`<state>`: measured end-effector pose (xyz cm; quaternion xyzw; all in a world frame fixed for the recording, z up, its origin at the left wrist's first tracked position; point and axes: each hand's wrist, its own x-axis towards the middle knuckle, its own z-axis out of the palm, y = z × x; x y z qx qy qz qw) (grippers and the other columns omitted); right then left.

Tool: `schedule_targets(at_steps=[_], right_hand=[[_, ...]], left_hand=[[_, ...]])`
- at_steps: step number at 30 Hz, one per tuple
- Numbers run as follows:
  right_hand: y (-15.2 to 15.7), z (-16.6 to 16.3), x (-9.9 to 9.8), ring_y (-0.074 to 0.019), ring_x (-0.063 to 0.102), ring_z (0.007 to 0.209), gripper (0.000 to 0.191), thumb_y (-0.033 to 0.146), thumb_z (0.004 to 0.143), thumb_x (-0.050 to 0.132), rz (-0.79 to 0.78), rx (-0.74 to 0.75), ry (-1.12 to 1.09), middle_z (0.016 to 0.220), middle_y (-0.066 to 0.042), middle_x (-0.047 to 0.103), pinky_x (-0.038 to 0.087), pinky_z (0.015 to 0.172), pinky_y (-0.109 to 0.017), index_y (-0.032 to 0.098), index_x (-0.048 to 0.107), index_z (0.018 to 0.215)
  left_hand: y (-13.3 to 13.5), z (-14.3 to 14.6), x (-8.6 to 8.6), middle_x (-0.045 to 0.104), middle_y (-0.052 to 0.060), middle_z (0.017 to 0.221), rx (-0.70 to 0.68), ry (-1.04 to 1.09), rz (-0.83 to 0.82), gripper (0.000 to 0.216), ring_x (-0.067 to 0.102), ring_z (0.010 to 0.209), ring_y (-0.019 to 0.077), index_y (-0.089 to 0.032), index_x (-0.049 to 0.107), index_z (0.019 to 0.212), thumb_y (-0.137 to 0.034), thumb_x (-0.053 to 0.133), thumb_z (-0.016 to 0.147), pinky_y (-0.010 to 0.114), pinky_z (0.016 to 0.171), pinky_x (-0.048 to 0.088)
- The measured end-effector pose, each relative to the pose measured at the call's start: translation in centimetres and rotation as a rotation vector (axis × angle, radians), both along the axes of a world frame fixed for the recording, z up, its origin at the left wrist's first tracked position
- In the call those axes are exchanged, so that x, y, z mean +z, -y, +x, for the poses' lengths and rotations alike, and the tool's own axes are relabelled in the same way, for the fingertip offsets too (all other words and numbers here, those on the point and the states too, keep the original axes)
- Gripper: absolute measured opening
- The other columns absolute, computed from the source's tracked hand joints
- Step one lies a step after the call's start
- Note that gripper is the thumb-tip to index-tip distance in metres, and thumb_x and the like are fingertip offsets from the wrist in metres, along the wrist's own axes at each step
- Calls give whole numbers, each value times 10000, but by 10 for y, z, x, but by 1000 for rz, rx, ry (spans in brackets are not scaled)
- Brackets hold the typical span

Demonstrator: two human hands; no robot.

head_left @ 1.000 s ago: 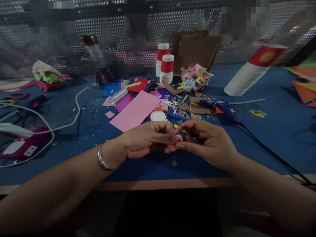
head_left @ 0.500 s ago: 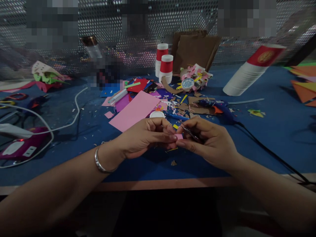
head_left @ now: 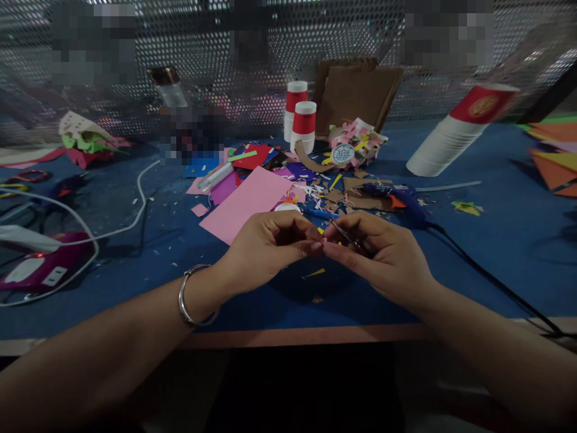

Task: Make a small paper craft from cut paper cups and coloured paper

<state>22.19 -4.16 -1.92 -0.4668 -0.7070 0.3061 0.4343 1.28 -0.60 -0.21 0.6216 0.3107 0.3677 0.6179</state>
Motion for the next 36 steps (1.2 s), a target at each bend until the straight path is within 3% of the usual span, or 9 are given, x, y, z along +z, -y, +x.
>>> schedule_targets(at_steps=[4,7,9,13,17,20,22,28,36], right_hand=[[-2,0,2,-139,561,658,218,422,904,746,-17,21,6,792,-16,660,439,598,-278,215,684,887],[-2,0,3,-128,509,626,248,436,900,752,-42,16,10,727,-1,613,400,575,-276,210,672,838],[-2,1,4,-122,490,612,276,454,891,769,-58,8,-33,701,8,588,378,557,-273,207,668,824],[-2,1,3,-118,532,629,282,448,891,795,-100,-3,-164,718,6,627,379,564,-267,202,670,831],[-4,1,1,-108,542,626,260,429,889,811,-148,-3,-258,728,14,645,395,576,-261,206,679,861],[-5,-1,1,-109,542,635,262,430,897,801,-127,3,-228,727,12,628,407,582,-258,201,685,843],[-5,-2,2,-114,558,642,270,436,895,799,-110,14,-208,723,8,632,420,586,-254,198,686,833],[-3,-4,5,-110,549,631,193,360,912,757,-38,-1,-107,727,8,628,418,564,-238,197,687,838],[-2,-2,-2,-130,599,679,169,350,919,744,70,-15,-9,828,-10,678,468,605,-256,196,700,973]], left_hand=[[5,-2,3,744,35,834,70,-173,305,10,667,789,147,-162,747,835,-153,747,834,288,760,534],[8,-2,4,757,29,892,127,-219,426,93,685,826,147,-182,739,904,-112,706,853,288,789,550],[7,-2,3,751,28,925,165,-149,341,130,694,829,147,-185,713,968,-171,765,850,277,747,560],[2,-1,-2,711,18,936,211,49,1,278,689,840,151,-188,675,1051,-251,823,824,235,591,503],[1,3,-5,708,16,969,105,66,-248,261,655,856,110,-157,709,1009,-181,843,787,214,658,478],[4,8,-7,706,1,926,65,122,-272,250,632,832,92,-143,716,916,-209,893,752,241,793,503],[6,10,-8,703,-10,885,82,149,-263,258,620,796,89,-149,707,880,-243,905,744,251,800,508],[8,10,-5,717,-3,827,133,128,-160,185,666,764,105,-153,645,816,-213,818,788,239,703,567],[10,11,0,671,-30,695,95,35,-221,181,713,680,123,-170,541,754,-131,718,760,190,527,570]])
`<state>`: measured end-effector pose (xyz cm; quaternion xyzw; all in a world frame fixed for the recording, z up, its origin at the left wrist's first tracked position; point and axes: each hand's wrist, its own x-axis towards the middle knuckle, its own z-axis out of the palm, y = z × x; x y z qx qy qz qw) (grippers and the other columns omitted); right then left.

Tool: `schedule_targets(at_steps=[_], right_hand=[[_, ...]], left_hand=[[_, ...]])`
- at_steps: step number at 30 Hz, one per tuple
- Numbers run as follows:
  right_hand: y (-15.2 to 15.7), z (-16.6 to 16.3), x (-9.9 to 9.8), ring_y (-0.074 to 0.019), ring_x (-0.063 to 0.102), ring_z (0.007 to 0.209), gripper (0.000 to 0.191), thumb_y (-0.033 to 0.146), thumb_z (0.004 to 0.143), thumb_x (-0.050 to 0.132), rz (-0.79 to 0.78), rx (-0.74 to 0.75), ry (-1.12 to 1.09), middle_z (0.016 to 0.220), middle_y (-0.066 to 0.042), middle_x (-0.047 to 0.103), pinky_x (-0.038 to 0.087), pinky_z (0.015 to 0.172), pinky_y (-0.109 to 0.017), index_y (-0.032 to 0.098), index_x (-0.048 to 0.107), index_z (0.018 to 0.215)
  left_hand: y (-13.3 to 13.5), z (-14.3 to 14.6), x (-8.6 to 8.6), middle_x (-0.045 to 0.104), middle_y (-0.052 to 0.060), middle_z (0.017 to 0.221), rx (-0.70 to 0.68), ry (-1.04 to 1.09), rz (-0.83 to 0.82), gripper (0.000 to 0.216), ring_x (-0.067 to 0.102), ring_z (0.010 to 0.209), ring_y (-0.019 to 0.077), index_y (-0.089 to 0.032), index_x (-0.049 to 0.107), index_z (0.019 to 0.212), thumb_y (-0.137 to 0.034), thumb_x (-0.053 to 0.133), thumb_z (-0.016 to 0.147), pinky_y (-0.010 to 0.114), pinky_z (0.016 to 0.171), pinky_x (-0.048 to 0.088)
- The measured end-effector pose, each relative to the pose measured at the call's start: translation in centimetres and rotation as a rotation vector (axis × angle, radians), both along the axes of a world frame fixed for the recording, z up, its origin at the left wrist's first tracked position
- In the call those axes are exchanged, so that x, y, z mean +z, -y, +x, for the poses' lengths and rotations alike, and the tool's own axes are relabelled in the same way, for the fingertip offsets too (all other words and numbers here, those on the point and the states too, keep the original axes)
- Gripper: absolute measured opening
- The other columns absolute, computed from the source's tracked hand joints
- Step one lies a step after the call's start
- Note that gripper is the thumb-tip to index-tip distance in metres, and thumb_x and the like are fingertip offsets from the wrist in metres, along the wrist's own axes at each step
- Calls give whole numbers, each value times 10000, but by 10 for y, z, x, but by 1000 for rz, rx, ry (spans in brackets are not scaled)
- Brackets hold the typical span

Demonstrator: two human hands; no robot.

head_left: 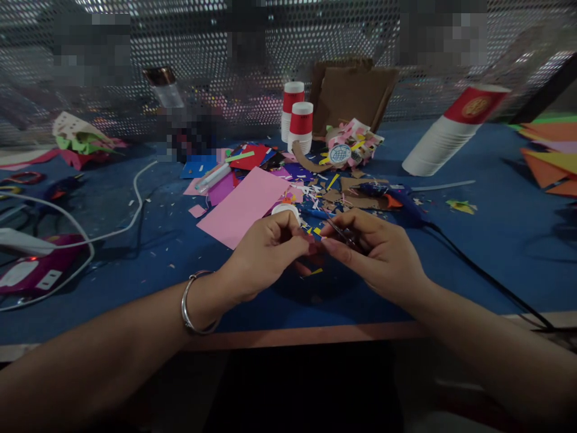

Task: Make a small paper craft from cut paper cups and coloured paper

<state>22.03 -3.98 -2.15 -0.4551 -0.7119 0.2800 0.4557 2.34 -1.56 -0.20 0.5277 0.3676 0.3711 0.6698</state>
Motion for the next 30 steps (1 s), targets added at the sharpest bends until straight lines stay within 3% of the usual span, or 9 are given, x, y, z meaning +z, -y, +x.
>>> schedule_targets(at_steps=[13,21,30], right_hand=[[-1,2,-5,-131,670,770,75,230,952,699,195,106,114,903,-10,737,509,682,-244,212,717,1023],[-3,1,-7,-142,718,864,166,231,956,701,192,112,104,997,-27,762,548,757,-251,209,707,1120],[-2,2,-5,-127,722,856,145,190,948,688,222,118,133,975,-14,771,553,763,-229,207,709,1090]], left_hand=[[-2,-3,0,716,6,702,-109,13,-142,182,706,619,96,-150,542,789,-149,721,824,174,559,540],[-3,-4,0,716,12,708,-118,0,-180,184,709,618,102,-142,559,798,-154,740,827,189,582,538],[-3,-5,0,725,15,724,-117,41,-191,175,705,622,97,-133,584,800,-146,759,799,190,591,536]])
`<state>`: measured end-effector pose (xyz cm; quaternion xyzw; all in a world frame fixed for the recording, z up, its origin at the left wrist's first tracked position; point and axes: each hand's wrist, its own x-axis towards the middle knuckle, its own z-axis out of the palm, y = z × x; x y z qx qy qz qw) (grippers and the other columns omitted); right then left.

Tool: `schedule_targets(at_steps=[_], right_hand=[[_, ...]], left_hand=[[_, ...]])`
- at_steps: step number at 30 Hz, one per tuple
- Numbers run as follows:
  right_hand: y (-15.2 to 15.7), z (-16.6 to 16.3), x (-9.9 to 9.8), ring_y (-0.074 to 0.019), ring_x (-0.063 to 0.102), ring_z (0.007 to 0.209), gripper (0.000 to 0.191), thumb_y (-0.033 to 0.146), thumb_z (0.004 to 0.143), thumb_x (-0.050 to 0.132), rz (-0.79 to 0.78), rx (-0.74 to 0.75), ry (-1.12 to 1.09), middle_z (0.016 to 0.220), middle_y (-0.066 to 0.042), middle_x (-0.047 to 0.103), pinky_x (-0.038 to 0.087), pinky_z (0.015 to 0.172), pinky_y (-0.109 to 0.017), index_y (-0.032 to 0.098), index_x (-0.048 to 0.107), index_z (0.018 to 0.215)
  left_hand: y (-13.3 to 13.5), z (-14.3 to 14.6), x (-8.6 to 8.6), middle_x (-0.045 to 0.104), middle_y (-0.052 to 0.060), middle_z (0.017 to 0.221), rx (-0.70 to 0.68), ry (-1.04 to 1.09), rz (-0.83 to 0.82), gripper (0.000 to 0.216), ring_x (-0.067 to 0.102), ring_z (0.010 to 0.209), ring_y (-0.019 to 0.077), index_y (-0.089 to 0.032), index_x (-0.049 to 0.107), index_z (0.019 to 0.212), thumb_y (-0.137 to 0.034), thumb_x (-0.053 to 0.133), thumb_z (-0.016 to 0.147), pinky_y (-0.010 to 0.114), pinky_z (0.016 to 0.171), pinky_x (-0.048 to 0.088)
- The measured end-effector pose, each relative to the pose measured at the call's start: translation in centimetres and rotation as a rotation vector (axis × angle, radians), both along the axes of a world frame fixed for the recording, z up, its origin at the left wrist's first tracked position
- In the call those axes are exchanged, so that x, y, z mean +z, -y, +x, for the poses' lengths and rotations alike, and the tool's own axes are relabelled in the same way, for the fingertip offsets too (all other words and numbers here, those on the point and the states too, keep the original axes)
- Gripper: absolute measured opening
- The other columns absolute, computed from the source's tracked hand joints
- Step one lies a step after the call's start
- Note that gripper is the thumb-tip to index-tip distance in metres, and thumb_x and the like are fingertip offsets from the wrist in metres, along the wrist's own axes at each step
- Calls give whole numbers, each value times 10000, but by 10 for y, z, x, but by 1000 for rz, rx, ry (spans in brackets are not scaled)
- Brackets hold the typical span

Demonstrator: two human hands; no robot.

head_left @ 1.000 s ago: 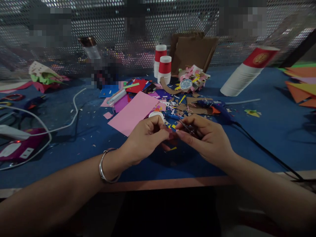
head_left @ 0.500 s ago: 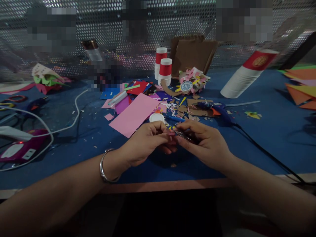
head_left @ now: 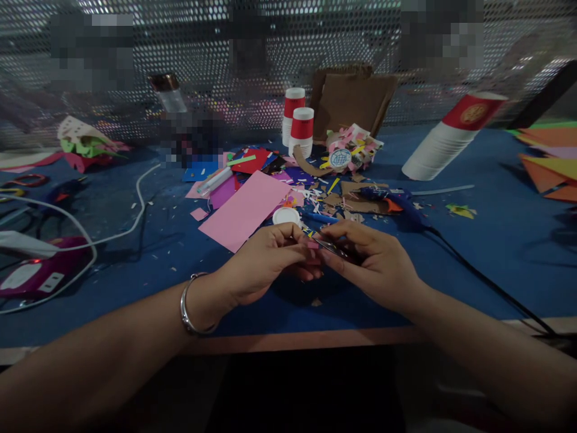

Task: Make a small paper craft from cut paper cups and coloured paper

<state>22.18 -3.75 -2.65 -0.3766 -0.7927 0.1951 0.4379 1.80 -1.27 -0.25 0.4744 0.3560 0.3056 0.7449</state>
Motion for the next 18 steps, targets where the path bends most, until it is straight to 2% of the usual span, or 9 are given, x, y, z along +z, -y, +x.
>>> schedule_targets(at_steps=[6,12,18], right_hand=[[-1,0,-1,-148,716,854,143,226,951,690,-26,-24,17,979,-26,766,548,757,-260,205,713,1090],[1,-2,2,-126,652,723,131,286,955,707,-108,-52,-19,915,-12,744,498,648,-255,207,714,1060],[2,-4,6,-105,575,637,100,301,944,710,-142,-55,-37,824,6,705,430,570,-238,203,709,961]], left_hand=[[-1,-1,-1,711,13,752,13,3,6,164,708,671,102,-120,622,806,-134,780,763,205,637,534],[0,0,-2,691,7,763,41,-9,21,205,692,708,101,-113,647,793,-172,836,736,206,655,523],[1,-1,-1,700,18,733,48,-135,231,157,672,668,110,-123,660,801,-199,797,782,239,663,543]])
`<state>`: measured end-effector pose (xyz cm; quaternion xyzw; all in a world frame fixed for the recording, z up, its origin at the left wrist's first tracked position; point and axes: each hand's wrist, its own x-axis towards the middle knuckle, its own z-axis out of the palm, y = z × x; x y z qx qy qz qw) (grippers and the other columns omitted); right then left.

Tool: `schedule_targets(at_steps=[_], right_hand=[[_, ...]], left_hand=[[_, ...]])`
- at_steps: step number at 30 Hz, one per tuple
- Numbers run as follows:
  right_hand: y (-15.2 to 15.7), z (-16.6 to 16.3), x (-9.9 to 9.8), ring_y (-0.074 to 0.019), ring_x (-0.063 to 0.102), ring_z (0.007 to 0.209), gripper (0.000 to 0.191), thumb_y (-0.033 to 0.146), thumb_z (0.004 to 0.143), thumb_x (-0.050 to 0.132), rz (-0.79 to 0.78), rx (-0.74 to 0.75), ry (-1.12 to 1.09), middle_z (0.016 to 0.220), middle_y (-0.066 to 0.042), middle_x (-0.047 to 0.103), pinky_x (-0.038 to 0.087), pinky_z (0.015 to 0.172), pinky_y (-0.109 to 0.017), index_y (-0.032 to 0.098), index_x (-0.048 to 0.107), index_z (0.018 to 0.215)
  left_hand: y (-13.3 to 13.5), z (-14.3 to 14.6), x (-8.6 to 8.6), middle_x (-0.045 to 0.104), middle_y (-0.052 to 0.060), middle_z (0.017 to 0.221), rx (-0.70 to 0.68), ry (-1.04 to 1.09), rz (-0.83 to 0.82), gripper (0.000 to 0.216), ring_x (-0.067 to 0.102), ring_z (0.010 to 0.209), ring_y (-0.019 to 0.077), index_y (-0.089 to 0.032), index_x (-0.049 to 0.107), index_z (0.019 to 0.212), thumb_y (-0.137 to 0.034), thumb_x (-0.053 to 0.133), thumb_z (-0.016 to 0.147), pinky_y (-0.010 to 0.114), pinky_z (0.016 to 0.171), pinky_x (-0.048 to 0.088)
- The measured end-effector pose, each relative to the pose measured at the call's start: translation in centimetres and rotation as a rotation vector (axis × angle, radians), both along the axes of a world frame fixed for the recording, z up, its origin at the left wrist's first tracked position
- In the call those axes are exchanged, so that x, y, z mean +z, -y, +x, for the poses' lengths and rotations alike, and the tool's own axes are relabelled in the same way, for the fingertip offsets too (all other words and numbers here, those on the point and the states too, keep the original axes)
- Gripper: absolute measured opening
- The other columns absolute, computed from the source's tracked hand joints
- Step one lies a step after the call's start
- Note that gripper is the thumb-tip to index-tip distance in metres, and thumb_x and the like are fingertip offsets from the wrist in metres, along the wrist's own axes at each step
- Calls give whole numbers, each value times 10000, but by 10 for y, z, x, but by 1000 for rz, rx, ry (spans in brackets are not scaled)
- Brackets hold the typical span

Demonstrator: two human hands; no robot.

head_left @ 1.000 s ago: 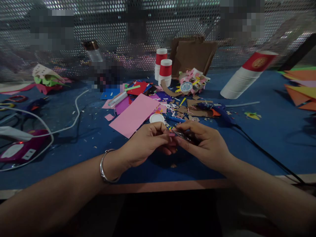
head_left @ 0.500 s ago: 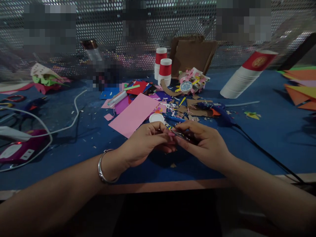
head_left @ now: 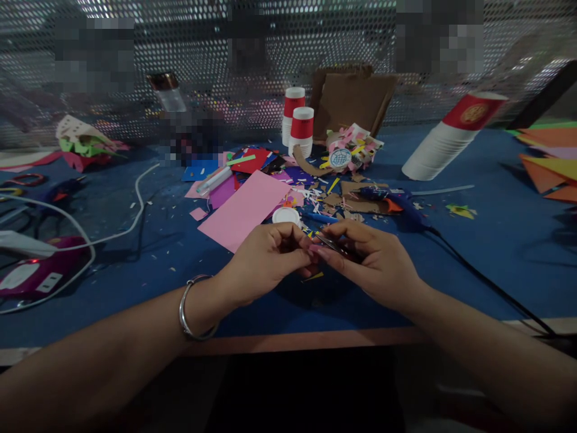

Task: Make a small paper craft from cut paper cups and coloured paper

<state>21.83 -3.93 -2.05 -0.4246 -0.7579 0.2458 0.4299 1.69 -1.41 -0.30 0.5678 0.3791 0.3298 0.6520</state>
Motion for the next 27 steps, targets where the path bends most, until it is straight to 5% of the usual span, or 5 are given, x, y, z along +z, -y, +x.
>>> schedule_targets(at_steps=[4,15,27], right_hand=[[0,-1,2,-100,549,611,143,315,933,703,-40,7,-13,739,17,643,417,550,-226,191,682,866],[-1,0,5,-95,475,572,260,419,929,692,-134,-43,-28,704,18,576,362,510,-232,184,643,828],[-1,1,4,-96,437,550,445,615,986,597,-164,-45,-38,654,34,510,332,495,-239,205,627,814]], left_hand=[[1,-1,1,697,10,719,-1,-50,33,125,668,641,109,-124,670,819,-181,777,787,243,655,547],[0,0,0,717,7,745,41,137,-202,245,701,692,112,-121,687,789,-231,897,726,218,655,538],[-2,-3,1,726,-10,852,83,189,-186,204,642,721,91,-174,695,826,-259,876,784,193,598,451]])
